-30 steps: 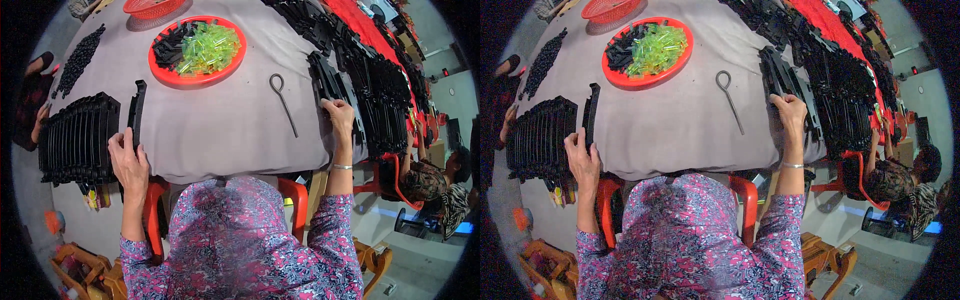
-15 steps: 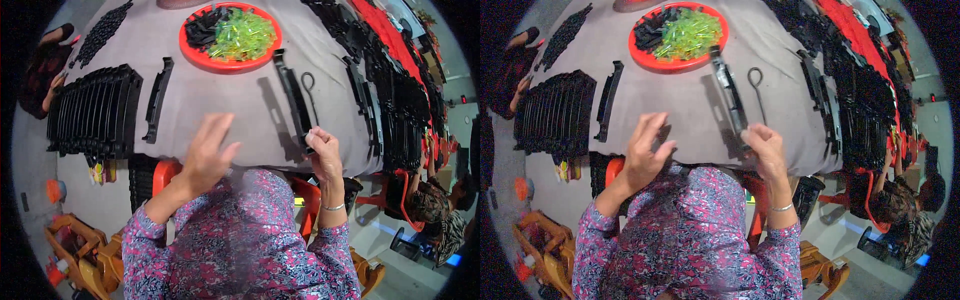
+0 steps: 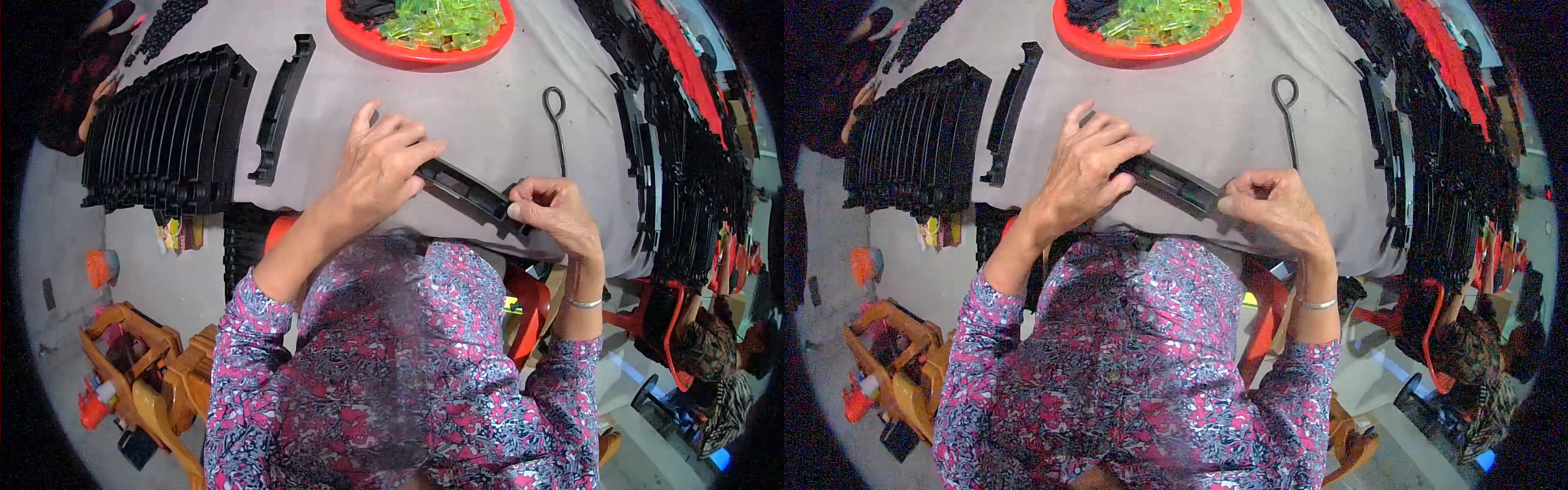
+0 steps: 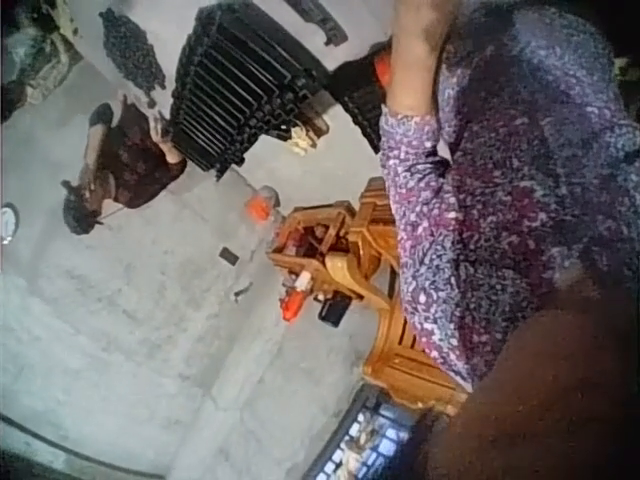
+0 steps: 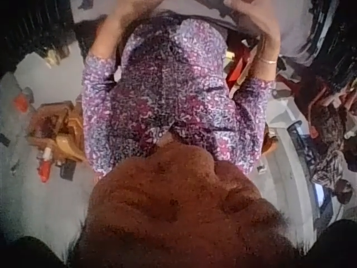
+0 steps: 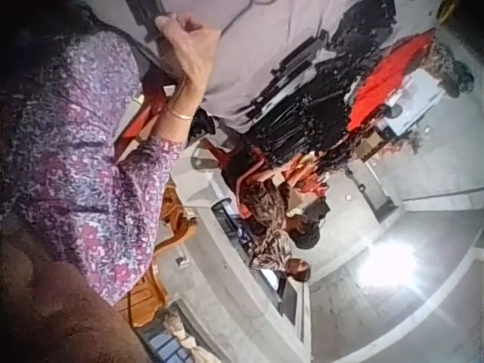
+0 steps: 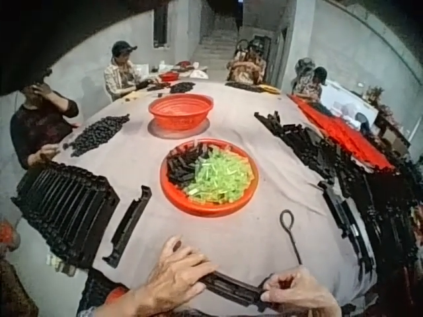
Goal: The person assembles plastic cartridge housings by inserting internal plastic parts and springs into them with an insertion tool.
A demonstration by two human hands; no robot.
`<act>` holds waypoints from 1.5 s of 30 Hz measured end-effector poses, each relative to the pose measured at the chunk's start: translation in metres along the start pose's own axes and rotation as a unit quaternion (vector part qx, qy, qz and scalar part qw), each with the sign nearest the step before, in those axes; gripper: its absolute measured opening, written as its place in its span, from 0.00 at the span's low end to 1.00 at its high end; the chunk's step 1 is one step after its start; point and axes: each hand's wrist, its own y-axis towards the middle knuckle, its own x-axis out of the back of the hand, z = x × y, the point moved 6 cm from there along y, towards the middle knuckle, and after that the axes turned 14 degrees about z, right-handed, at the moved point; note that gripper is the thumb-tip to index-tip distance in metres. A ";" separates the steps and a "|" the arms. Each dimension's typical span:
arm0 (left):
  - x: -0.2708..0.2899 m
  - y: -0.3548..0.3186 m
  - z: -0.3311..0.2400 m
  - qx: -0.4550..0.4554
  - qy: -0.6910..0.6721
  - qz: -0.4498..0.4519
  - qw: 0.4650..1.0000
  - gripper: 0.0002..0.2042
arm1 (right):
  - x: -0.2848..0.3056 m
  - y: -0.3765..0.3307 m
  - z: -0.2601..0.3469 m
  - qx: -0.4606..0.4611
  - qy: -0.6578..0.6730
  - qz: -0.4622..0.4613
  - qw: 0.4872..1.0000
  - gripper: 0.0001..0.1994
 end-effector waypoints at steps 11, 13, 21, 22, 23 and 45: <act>-0.002 0.004 0.000 0.022 -0.019 -0.007 1.000 0.18 | -0.003 -0.010 0.026 0.118 -0.262 -0.101 0.952 0.16; 0.003 0.004 -0.002 0.040 0.027 -0.066 0.997 0.19 | -0.016 -0.010 0.032 0.113 -0.308 -0.082 0.941 0.18; 0.004 -0.012 -0.001 0.143 -0.143 -0.126 0.971 0.31 | -0.057 0.000 0.024 0.037 -0.192 -0.077 0.978 0.18; 0.004 -0.011 -0.004 0.144 -0.174 -0.085 0.970 0.27 | -0.063 0.001 0.023 0.039 -0.174 -0.081 0.981 0.20; 0.001 -0.012 -0.005 0.142 -0.173 -0.087 0.971 0.27 | -0.069 0.002 0.022 0.041 -0.155 -0.086 0.983 0.21; 0.004 -0.007 -0.017 0.047 -0.069 -0.020 0.996 0.24 | -0.018 0.023 0.068 0.138 -0.555 -0.067 0.818 0.20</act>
